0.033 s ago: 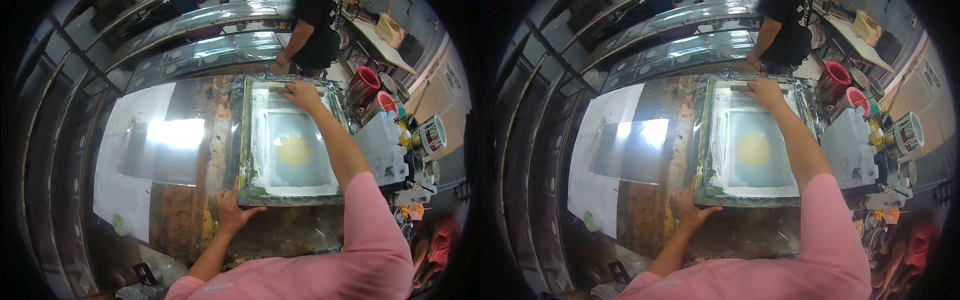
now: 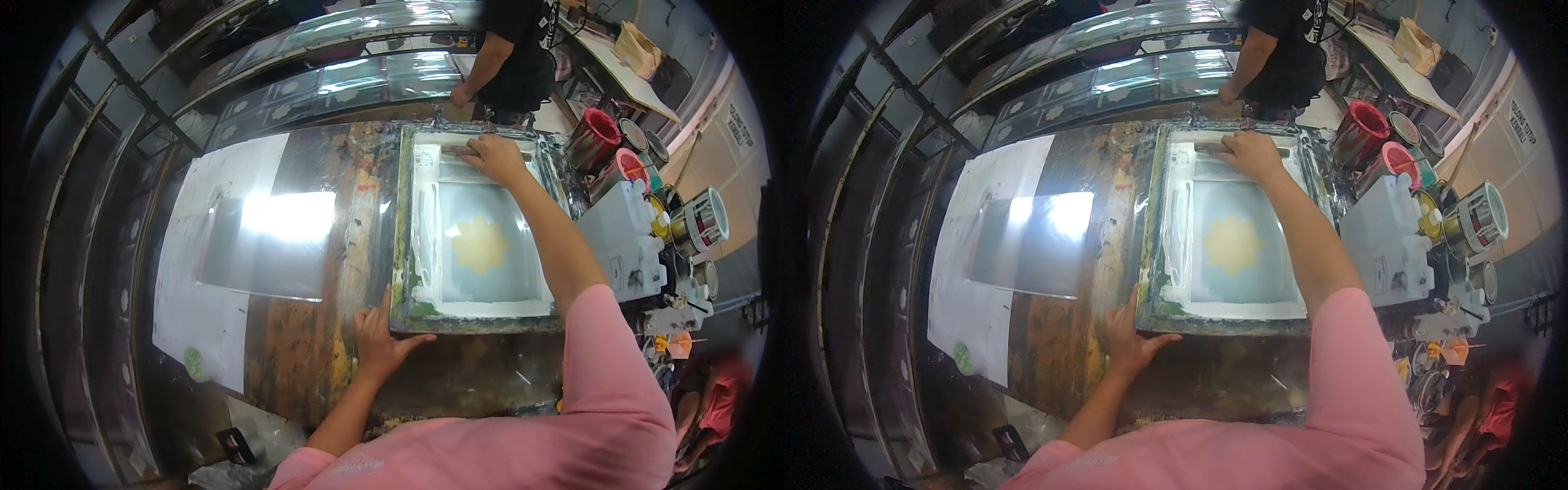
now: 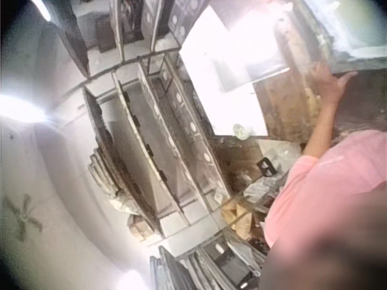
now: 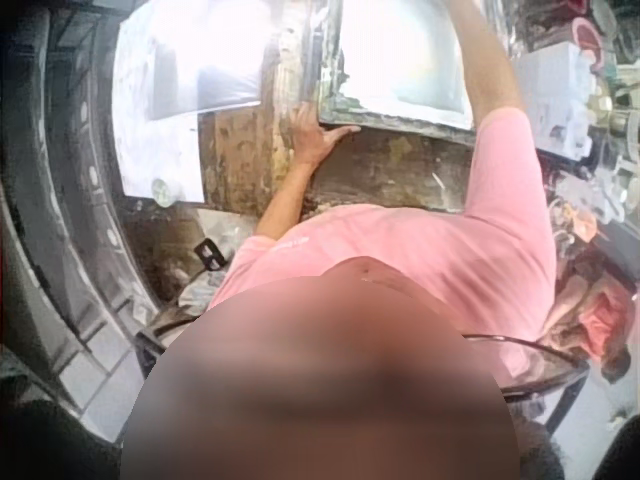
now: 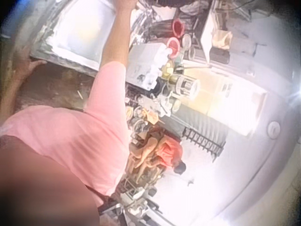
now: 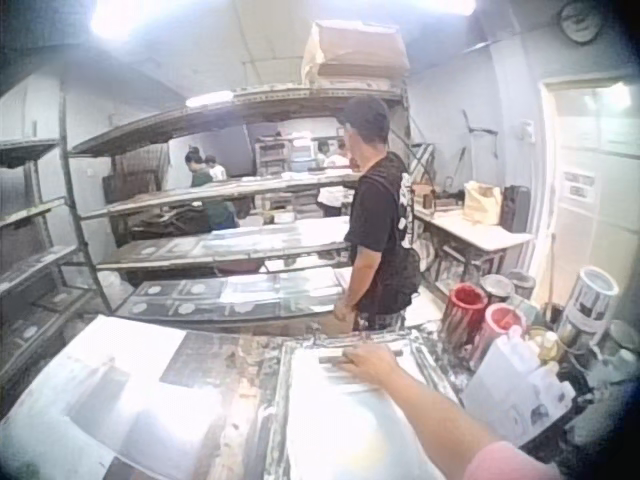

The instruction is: The person uses a squeegee to spread white ink across a screen printing frame placed over a transparent sheet. They repeatedly pull the ink across the mesh to transfer a flower design onto the sheet below.

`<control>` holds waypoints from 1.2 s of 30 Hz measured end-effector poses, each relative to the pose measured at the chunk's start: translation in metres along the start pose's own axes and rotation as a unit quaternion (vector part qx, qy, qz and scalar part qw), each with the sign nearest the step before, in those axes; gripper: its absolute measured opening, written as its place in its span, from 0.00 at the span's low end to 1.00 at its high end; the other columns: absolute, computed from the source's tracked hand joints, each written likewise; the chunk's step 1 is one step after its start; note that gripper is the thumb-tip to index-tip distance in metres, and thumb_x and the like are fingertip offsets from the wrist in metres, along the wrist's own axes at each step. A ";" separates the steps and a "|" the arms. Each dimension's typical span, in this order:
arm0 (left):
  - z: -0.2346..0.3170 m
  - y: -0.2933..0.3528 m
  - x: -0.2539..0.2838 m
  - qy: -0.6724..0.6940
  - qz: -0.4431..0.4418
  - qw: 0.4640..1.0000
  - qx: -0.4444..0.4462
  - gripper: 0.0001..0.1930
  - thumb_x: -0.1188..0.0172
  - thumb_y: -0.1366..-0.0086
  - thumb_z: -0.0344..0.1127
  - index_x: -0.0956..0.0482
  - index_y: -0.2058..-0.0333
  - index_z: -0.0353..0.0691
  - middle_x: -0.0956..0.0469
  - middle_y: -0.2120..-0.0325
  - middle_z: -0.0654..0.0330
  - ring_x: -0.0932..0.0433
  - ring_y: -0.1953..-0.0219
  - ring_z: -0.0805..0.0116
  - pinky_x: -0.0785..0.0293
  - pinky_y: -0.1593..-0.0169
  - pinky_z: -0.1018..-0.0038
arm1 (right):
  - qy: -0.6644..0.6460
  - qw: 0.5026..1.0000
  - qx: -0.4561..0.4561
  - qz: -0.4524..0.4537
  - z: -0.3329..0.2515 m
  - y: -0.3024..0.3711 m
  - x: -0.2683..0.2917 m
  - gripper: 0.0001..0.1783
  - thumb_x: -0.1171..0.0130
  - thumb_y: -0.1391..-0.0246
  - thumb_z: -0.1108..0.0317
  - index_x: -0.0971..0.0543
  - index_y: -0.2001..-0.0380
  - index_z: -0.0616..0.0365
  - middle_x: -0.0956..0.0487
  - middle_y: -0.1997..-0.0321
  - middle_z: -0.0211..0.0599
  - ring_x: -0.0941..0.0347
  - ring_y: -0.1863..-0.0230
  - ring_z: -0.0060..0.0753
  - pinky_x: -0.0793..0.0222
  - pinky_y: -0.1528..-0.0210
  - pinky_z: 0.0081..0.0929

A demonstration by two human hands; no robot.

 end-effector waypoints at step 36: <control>0.064 -0.029 0.008 -0.010 -0.065 0.997 0.048 0.54 0.42 0.33 0.74 0.35 0.28 0.26 0.38 0.25 0.40 0.47 0.20 0.44 0.72 0.24 0.27 | 0.006 0.978 -0.030 0.207 -0.160 0.073 0.362 0.31 0.41 0.34 0.39 0.13 0.66 0.61 0.16 0.71 0.50 0.21 0.68 0.50 0.40 0.51 0.43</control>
Point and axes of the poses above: each hand's wrist, its own y-axis away from the middle knuckle, its own x-axis out of the back of the hand, z = x × y, the point moved 10 cm from there along -y, towards the middle knuckle
